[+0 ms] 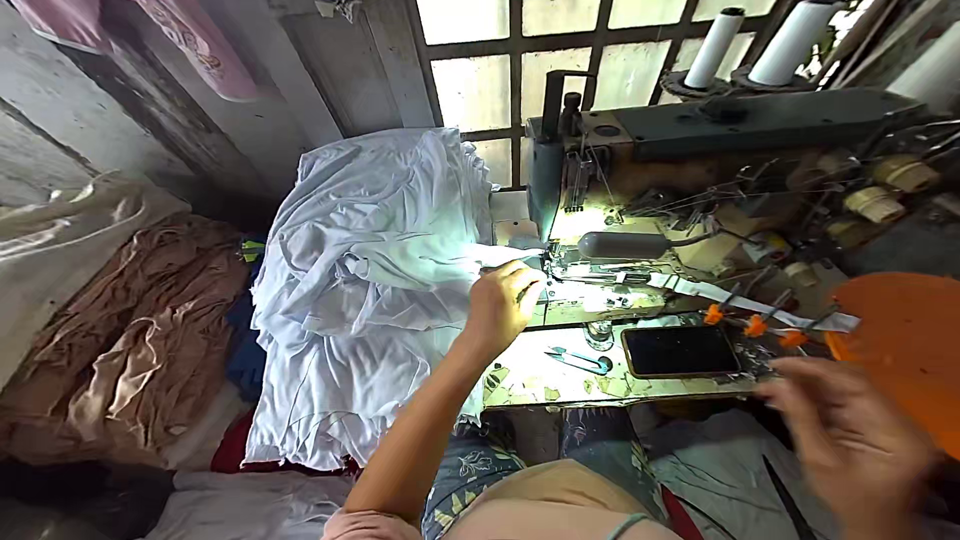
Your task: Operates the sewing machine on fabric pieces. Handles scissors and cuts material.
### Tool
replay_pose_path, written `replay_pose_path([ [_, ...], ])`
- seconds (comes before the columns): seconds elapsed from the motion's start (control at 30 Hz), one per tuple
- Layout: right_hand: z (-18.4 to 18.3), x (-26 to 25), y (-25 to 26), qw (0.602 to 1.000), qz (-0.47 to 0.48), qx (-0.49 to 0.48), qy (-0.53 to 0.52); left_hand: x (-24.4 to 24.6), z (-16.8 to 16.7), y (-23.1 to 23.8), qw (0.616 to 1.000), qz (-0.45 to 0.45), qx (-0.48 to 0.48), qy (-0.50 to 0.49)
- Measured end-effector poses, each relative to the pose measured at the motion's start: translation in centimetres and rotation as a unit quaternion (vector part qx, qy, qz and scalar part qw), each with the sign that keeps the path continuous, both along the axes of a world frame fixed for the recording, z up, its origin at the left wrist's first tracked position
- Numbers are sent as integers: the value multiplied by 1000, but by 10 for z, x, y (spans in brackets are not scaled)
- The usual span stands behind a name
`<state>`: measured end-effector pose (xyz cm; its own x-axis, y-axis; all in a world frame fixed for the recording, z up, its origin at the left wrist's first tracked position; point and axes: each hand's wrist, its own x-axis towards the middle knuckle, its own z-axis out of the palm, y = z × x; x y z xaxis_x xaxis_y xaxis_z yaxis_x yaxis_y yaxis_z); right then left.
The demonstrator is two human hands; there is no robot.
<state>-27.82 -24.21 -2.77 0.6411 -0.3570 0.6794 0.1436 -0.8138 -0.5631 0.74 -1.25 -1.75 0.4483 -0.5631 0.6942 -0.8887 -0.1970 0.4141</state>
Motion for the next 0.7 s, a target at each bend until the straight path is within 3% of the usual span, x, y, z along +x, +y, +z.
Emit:
replay_pose_path([
  [0.1,-54,20,17,999,15,49,13,3,-17,-25,996,49,70,26],
  [0.2,-61,26,10,999,-14,43,-17,-6,-1,-42,972,99,195,85],
  [0.33,-23,26,-25,991,-114,-6,-72,-8,6,-52,959,138,235,80],
  [0.47,18,37,-56,971,-186,-101,-115,-9,-1,-54,971,142,185,59],
  [0.7,74,83,-63,903,-302,-296,-81,-7,-1,-57,971,143,184,59],
])
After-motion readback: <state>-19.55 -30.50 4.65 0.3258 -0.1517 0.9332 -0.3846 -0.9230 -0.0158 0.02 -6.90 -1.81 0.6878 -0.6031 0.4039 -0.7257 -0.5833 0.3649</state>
